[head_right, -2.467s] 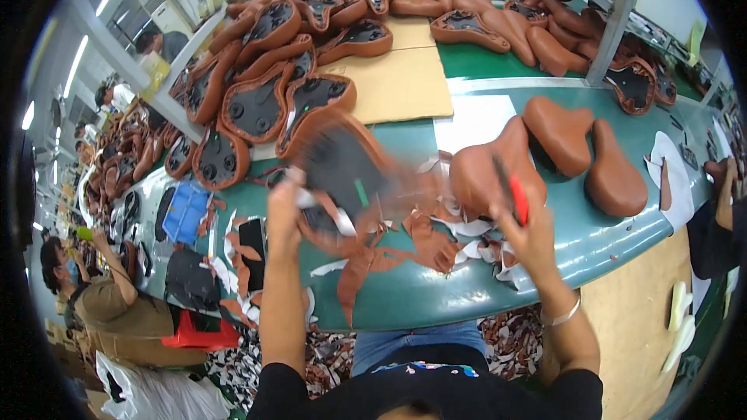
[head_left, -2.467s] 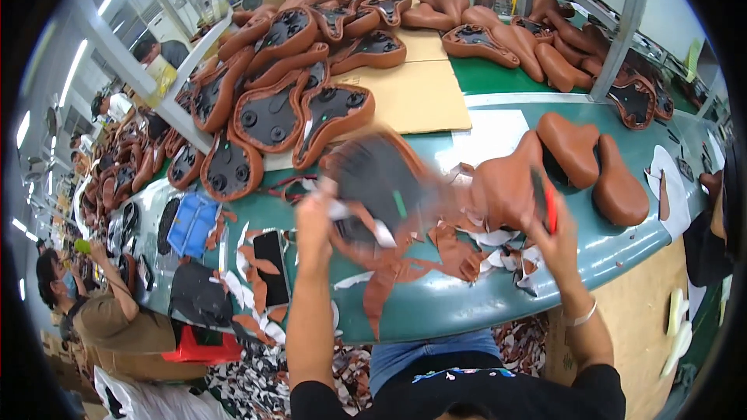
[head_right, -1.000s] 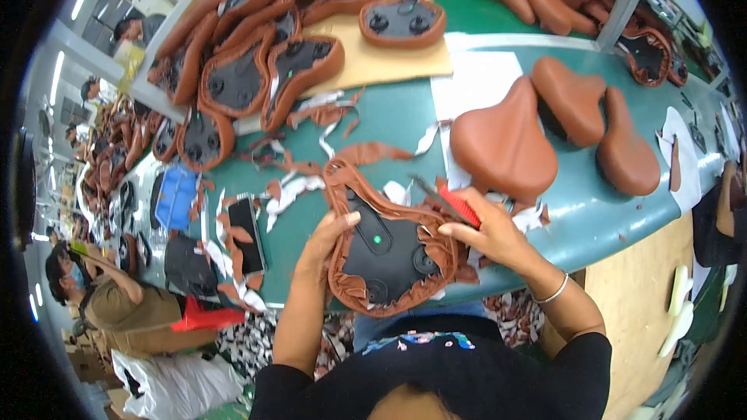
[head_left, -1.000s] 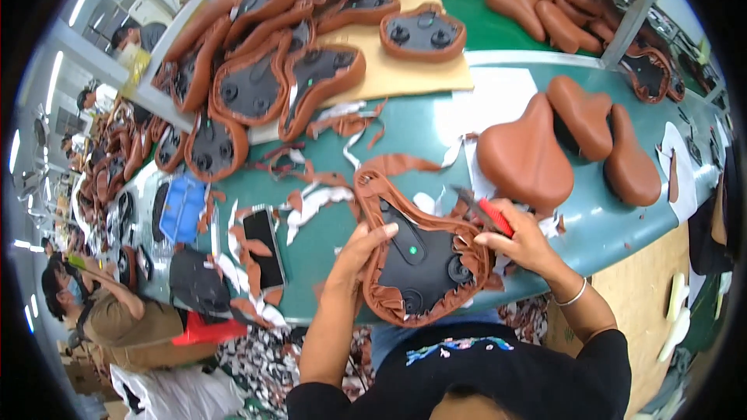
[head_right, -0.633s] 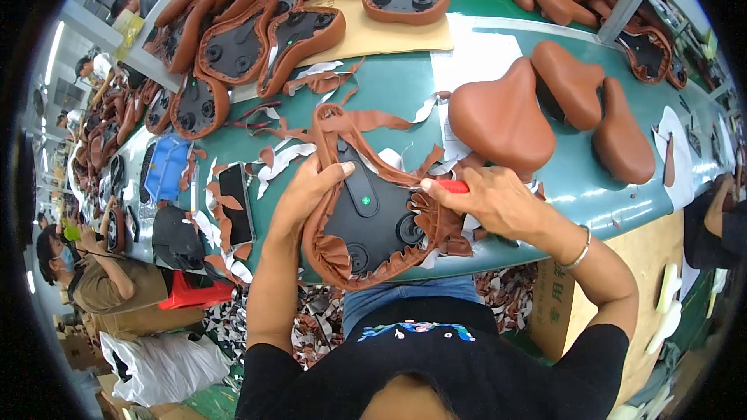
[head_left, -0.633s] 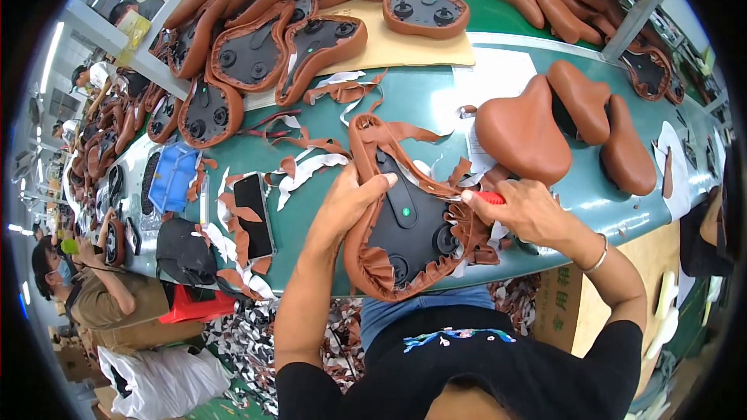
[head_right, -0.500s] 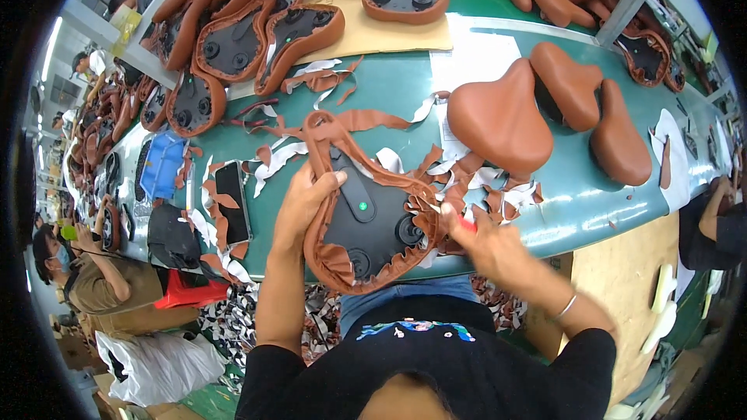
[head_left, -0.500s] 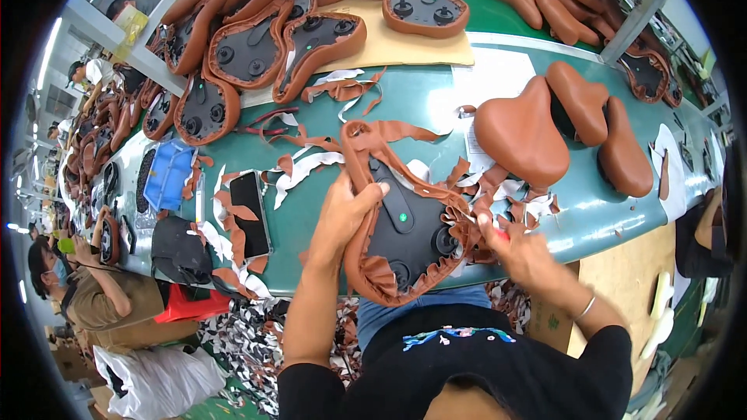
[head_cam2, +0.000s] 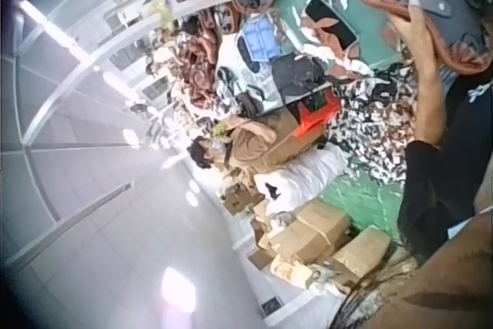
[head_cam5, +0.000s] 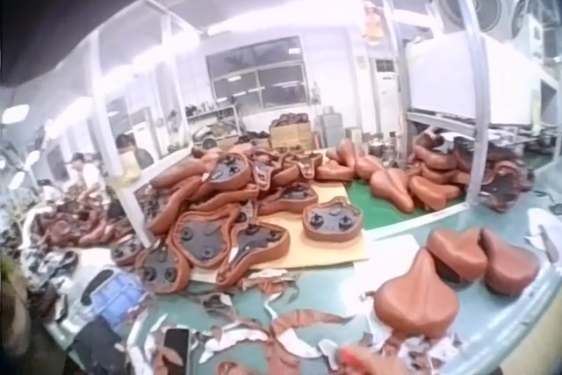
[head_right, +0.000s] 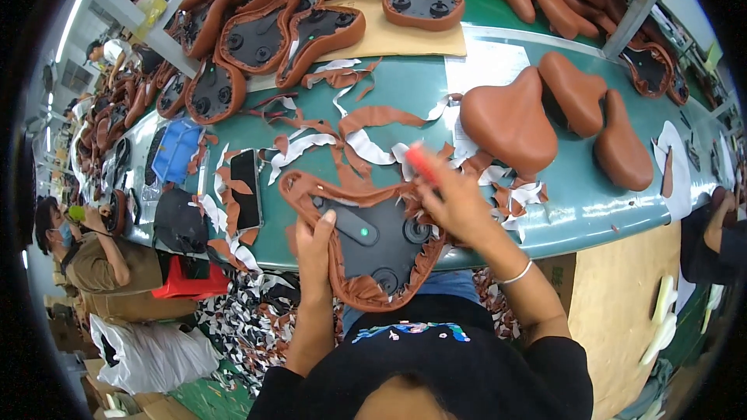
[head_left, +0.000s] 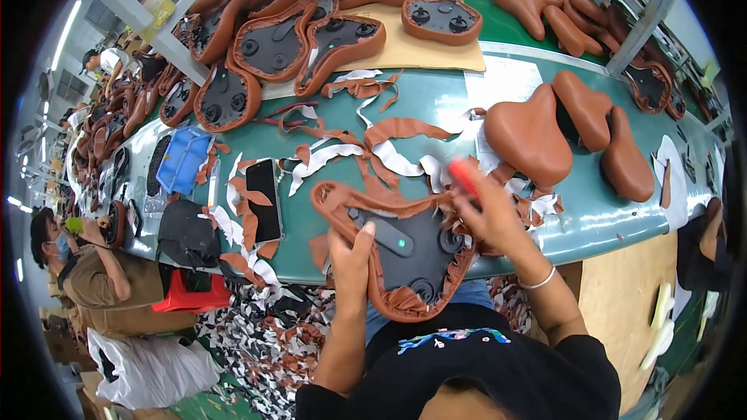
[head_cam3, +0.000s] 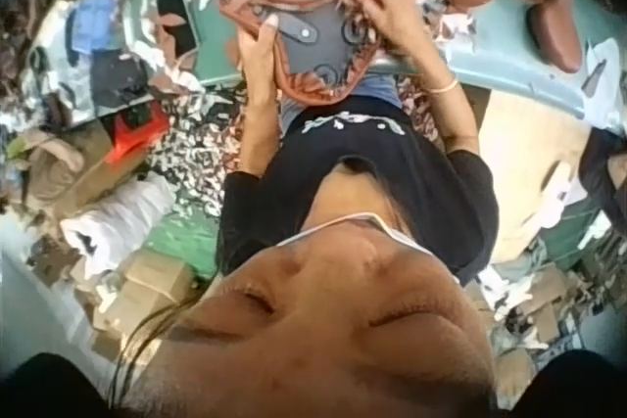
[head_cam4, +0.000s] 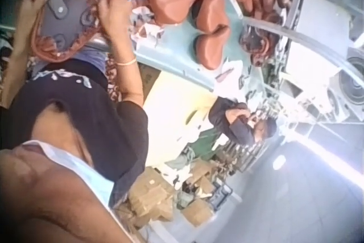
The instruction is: Trim excess material from the underside of a bicycle seat using a utility knife.
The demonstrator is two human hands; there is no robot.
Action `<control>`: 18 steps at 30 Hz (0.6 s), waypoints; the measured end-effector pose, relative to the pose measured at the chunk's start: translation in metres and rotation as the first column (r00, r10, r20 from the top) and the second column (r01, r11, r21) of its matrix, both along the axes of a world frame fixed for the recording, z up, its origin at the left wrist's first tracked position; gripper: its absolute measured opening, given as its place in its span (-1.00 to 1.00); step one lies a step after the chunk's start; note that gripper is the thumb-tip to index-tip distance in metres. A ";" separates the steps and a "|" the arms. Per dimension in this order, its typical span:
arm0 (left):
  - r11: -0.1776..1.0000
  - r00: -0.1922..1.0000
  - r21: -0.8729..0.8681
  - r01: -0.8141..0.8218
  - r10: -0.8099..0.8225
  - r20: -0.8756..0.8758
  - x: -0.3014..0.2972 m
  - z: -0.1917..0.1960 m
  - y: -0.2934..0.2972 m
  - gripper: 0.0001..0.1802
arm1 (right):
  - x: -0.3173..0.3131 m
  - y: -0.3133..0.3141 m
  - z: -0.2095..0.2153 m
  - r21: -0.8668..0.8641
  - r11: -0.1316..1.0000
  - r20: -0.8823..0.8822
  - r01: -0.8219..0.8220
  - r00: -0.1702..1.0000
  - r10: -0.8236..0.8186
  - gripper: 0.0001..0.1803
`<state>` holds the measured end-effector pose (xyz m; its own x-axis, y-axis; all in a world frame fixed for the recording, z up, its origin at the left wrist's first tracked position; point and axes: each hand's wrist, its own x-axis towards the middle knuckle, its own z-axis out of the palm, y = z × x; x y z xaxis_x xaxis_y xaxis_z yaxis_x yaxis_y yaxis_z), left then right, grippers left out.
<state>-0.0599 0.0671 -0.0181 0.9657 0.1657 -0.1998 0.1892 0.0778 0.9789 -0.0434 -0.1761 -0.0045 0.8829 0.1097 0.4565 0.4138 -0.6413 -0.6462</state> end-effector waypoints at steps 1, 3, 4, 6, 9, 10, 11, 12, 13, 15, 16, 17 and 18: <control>1.000 1.000 0.009 -0.011 0.011 0.004 -0.005 -0.012 0.002 -0.52 | 0.008 -0.003 -0.003 0.165 0.984 -0.107 0.064 0.993 -0.047 -0.41; 0.841 0.840 0.183 -0.508 0.438 0.319 -0.017 -0.033 0.003 -0.59 | 0.010 -0.026 0.011 0.343 0.912 -0.313 0.226 0.943 -0.116 -0.42; 0.594 0.836 0.594 -0.543 0.312 0.452 -0.019 -0.030 0.006 -0.63 | 0.006 -0.041 0.003 0.327 0.923 -0.246 0.204 0.961 -0.126 -0.40; 0.588 0.889 0.735 -0.337 -0.058 0.454 -0.010 0.014 -0.006 -0.66 | -0.012 -0.029 -0.001 0.258 0.957 -0.292 0.132 0.955 -0.053 -0.40; 0.322 0.780 0.941 -0.108 -0.559 0.281 0.008 0.030 -0.042 -0.69 | -0.029 0.005 0.013 0.327 0.944 -0.289 -0.050 0.945 0.150 -0.40; 0.322 0.781 0.941 -0.105 -0.559 0.278 0.014 0.025 -0.047 -0.69 | -0.033 0.001 0.014 0.197 0.979 -0.238 -0.060 0.965 0.107 -0.41; 0.315 0.736 0.947 -0.063 -0.627 0.257 0.020 0.016 -0.051 -0.69 | -0.038 -0.006 0.013 0.065 0.996 -0.182 -0.060 0.981 0.071 -0.41; 0.304 0.685 0.952 -0.020 -0.689 0.235 0.022 0.010 -0.052 -0.69 | -0.047 -0.014 0.016 0.068 0.996 -0.188 -0.062 0.979 0.074 -0.41; 0.305 0.680 0.952 -0.011 -0.696 0.230 0.023 0.009 -0.050 -0.69 | -0.059 -0.024 0.022 -0.001 0.998 -0.254 -0.069 0.965 0.066 -0.42; 0.535 0.674 0.799 0.274 -0.700 0.237 0.027 0.012 -0.043 -0.71 | -0.070 -0.035 0.025 -0.075 0.995 -0.324 -0.063 0.945 0.035 -0.43; 0.561 0.694 0.767 0.311 -0.686 0.221 0.027 0.015 -0.042 -0.71 | -0.073 -0.036 0.026 -0.227 0.965 -0.318 -0.129 0.947 0.052 -0.42; 0.562 0.694 0.764 0.318 -0.687 0.216 0.026 0.016 -0.044 -0.71 | -0.077 -0.036 0.026 -0.372 0.908 -0.315 -0.193 0.946 0.072 -0.40; 0.619 0.699 0.714 0.327 -0.667 0.258 0.026 0.016 -0.045 -0.72 | -0.079 -0.032 0.027 -0.372 0.907 -0.322 -0.195 0.944 0.071 -0.40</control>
